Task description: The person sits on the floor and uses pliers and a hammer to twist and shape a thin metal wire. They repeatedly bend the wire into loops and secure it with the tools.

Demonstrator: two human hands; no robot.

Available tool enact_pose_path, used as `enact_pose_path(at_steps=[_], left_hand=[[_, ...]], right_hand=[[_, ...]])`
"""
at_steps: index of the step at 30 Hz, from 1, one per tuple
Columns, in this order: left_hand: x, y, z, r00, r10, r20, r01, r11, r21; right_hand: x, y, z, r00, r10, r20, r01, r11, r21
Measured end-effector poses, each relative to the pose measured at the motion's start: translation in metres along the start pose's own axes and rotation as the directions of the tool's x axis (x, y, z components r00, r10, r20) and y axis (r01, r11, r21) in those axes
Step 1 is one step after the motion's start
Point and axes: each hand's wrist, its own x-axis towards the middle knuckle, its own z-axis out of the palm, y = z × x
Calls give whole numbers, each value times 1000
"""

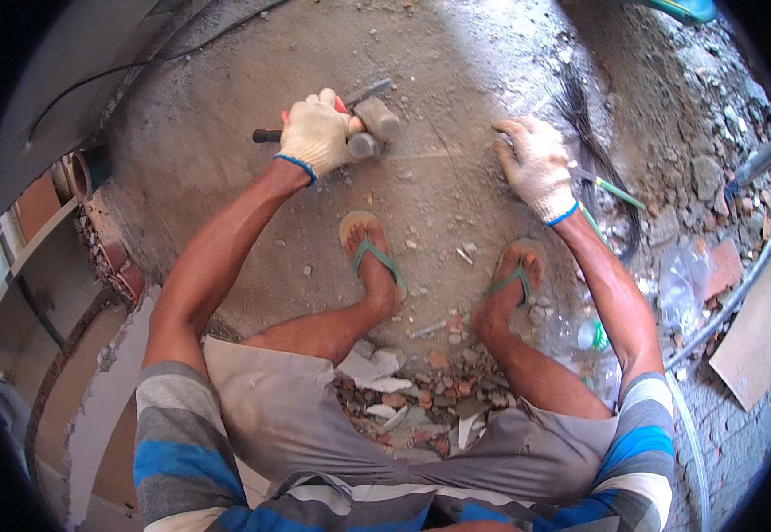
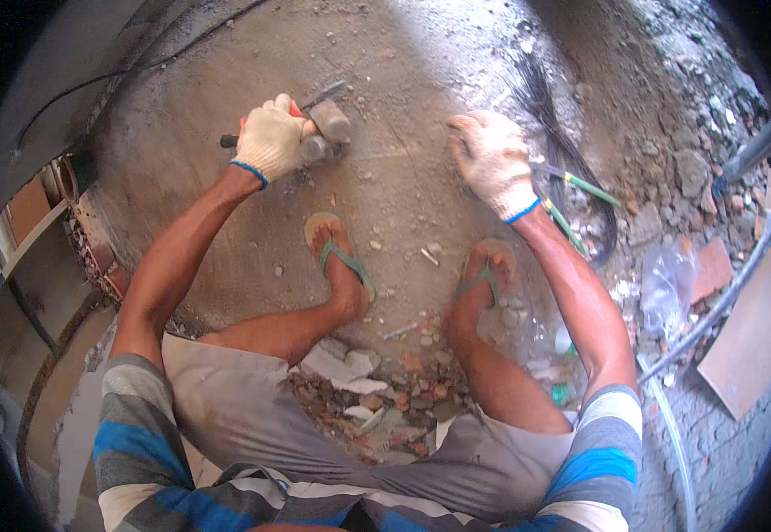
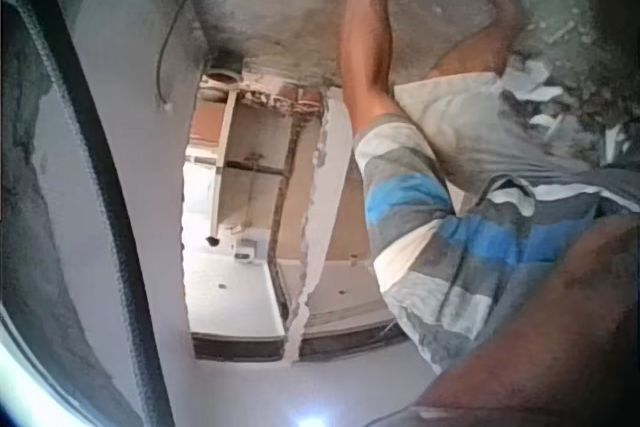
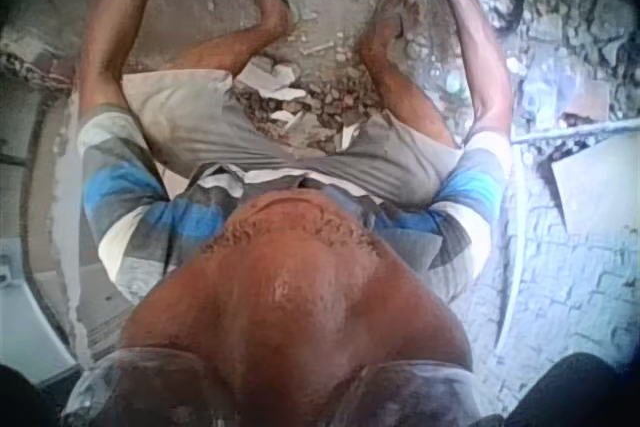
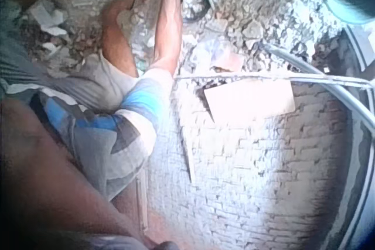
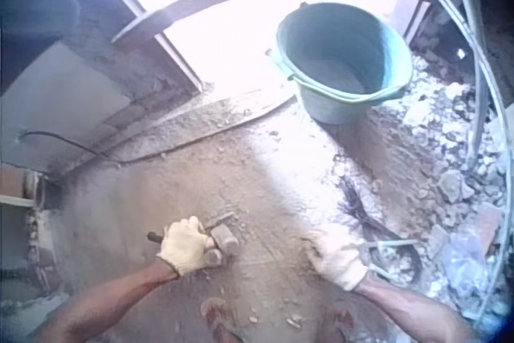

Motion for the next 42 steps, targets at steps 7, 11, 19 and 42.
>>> enact_pose_path(at_steps=[7,11,19,42], left_hand=[[4,-21,-15,966,129,224,-74,968,-239],[19,-48,-25,944,139,299,36,859,-511],[38,-79,-27,996,86,-23,-88,897,-433],[-29,-16,24,956,249,-159,-281,931,-232]], right_hand=[[71,-8,20,929,-329,168,331,944,16],[106,2,0,860,-439,260,471,879,-73],[97,-12,-30,827,-475,300,533,833,-149],[-77,-49,32,995,-15,98,13,1000,24]])
